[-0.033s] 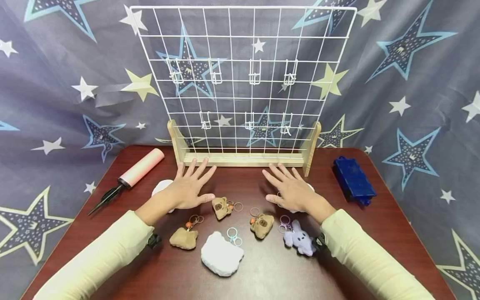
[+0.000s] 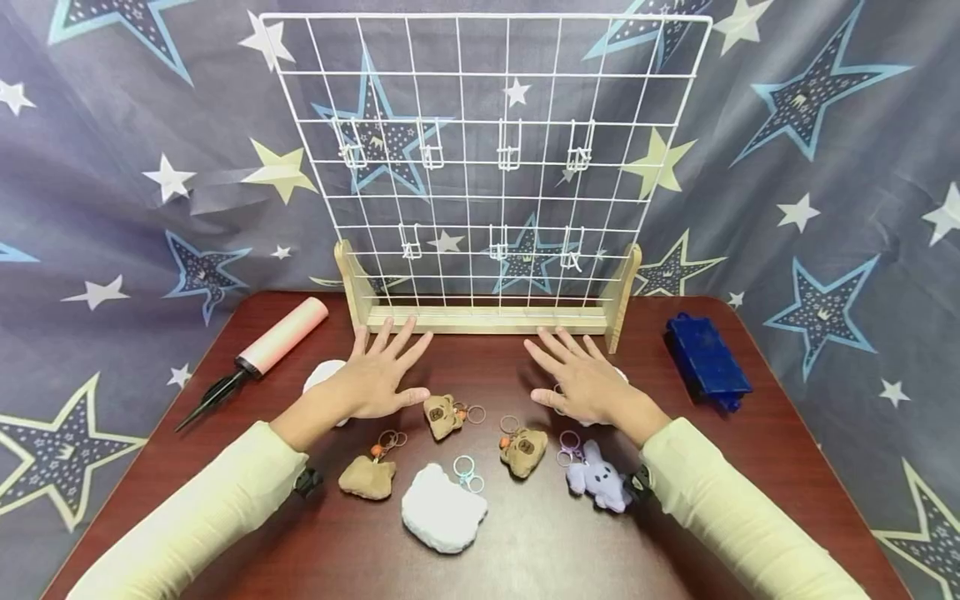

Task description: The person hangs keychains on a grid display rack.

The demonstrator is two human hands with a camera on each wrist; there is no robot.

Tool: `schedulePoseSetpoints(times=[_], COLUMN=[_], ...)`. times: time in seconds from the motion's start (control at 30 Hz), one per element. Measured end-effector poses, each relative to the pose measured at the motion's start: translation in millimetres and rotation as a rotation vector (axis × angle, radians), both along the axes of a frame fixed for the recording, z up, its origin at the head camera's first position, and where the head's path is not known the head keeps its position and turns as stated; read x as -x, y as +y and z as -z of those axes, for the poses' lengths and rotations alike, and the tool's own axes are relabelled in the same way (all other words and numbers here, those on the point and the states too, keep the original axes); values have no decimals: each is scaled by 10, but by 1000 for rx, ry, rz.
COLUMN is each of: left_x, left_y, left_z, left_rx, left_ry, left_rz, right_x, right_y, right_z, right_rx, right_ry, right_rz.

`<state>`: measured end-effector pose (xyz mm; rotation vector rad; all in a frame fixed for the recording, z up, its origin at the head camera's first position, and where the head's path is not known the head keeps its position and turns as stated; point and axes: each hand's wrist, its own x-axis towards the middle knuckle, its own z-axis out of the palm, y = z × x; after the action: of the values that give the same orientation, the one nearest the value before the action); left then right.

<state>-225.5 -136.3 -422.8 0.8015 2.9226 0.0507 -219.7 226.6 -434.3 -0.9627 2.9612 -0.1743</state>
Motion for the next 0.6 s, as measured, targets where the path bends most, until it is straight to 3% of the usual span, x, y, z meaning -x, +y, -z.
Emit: schedulePoseSetpoints(times=[0.27,0.6], left_x=[-16,7], left_y=[-5,-53], left_z=[-114,-114], left_rx=[-27,-58], left_ry=[4,36], left_rz=[-3,-5], right_x=[68,112], right_y=[11,85], right_z=[-52,-67], right_rx=[0,-10], right_ry=[4,-1], right_rz=[19,50])
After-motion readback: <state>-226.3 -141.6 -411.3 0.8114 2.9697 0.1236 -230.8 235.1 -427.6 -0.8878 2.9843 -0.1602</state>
